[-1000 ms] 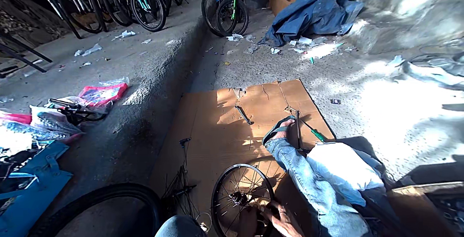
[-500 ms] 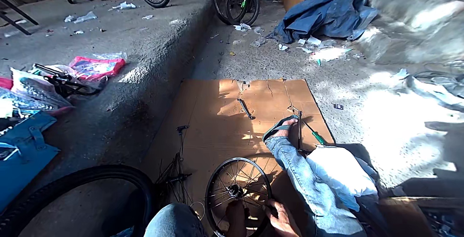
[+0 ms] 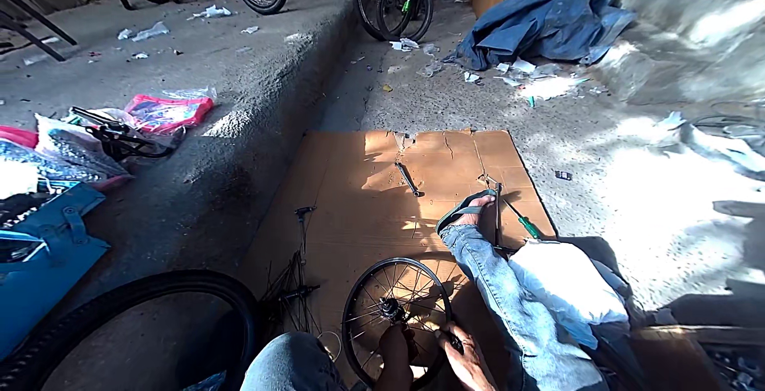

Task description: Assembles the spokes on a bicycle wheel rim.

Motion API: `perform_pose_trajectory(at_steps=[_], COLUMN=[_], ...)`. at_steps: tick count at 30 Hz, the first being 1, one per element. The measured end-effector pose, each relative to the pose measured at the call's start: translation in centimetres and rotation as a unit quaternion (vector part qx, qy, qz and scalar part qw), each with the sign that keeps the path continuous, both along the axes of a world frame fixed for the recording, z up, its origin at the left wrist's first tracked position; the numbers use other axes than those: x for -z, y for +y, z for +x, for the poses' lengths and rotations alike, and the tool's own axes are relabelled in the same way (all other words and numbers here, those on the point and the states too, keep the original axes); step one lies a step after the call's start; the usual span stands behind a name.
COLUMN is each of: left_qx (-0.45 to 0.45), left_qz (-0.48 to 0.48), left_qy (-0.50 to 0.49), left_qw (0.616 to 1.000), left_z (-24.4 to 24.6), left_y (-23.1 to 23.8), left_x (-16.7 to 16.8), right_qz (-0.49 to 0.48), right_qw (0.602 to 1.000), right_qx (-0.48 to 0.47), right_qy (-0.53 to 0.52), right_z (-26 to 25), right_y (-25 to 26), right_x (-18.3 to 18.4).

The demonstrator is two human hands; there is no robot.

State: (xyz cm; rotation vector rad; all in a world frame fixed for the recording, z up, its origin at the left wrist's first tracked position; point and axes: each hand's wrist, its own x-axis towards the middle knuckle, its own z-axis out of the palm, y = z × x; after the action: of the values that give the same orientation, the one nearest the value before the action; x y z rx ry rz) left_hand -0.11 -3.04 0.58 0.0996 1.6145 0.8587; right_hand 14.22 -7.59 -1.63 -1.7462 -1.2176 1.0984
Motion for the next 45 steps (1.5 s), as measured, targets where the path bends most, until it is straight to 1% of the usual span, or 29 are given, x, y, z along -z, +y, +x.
perform_pose_trajectory(at_steps=[4,7,10,13,15,18,20,22,24,26,28,30,32,34,36,39,41,42,45], left_qx=[0.043,0.023,0.006,0.021,0.025,0.079,0.118,0.155,0.202,0.232,0.231,0.207,0.186,0.185,0.184,0.176,0.16,0.154,0.143], left_qz=[-0.011,-0.009,0.004,0.007,-0.004,-0.009,0.003,0.009,0.004,0.006,0.023,0.047,0.067,0.065,0.054,0.046,0.058,0.064,0.066], left_qy=[-0.026,-0.08,-0.15,-0.12,-0.098,-0.098,-0.121,-0.101,-0.038,-0.009,0.0,-0.017,-0.027,-0.032,-0.031,-0.038,-0.057,-0.065,-0.077], left_qw=[0.999,0.996,0.989,0.993,0.995,0.992,0.986,0.983,0.979,0.973,0.973,0.977,0.98,0.98,0.981,0.983,0.984,0.984,0.984], left_z=[0.3,0.3,0.0,0.1,-0.2,-1.4,-2.1,-2.3,-2.0,-1.6,-1.1,-0.4,0.0,0.1,0.0,0.3,0.6,0.9,1.3], left_y=[-0.5,-0.2,0.6,0.8,0.4,-0.7,-1.1,-1.3,-1.3,-1.6,-1.7,-1.9,-1.9,-1.8,-1.9,-1.4,-1.1,-0.9,-0.7], left_x=[-0.9,-0.7,-0.8,-0.4,-0.1,0.6,1.1,1.4,1.1,1.0,1.4,1.9,2.5,2.9,3.2,2.9,2.8,2.9,3.0], right_qz=[0.023,-0.007,-0.03,-0.015,-0.021,-0.105,-0.157,-0.163,-0.159,-0.153,-0.142,-0.123,-0.112,-0.146,-0.202,-0.29,-0.328,-0.334,-0.322], right_qw=[0.999,1.0,0.999,0.999,0.999,0.989,0.977,0.979,0.984,0.984,0.983,0.984,0.987,0.984,0.973,0.931,0.905,0.898,0.896], right_qx=[0.019,0.0,-0.032,-0.042,-0.004,0.079,0.104,0.084,0.057,0.061,0.07,0.076,0.096,0.1,0.048,-0.051,-0.084,-0.089,-0.095], right_qy=[0.032,0.008,-0.009,-0.003,0.027,0.061,0.098,0.09,0.063,0.072,0.093,0.107,0.068,-0.008,-0.105,-0.217,-0.258,-0.273,-0.29], right_z=[-0.3,-0.9,-1.1,-0.4,0.3,0.9,0.9,0.7,0.7,0.8,0.9,1.2,1.7,3.4,5.4,5.9,4.9,4.4,3.6], right_y=[-0.4,-0.9,-1.3,-1.4,-1.2,-1.1,-1.1,-1.1,-0.9,-0.7,-0.6,-0.5,0.3,1.9,3.0,3.5,3.7,3.7,3.8], right_x=[0.4,-0.9,-0.6,-0.2,-0.8,-1.4,-1.1,-0.8,-0.6,-0.4,-0.1,0.0,-0.2,-0.2,1.2,2.2,3.1,3.8,5.3])
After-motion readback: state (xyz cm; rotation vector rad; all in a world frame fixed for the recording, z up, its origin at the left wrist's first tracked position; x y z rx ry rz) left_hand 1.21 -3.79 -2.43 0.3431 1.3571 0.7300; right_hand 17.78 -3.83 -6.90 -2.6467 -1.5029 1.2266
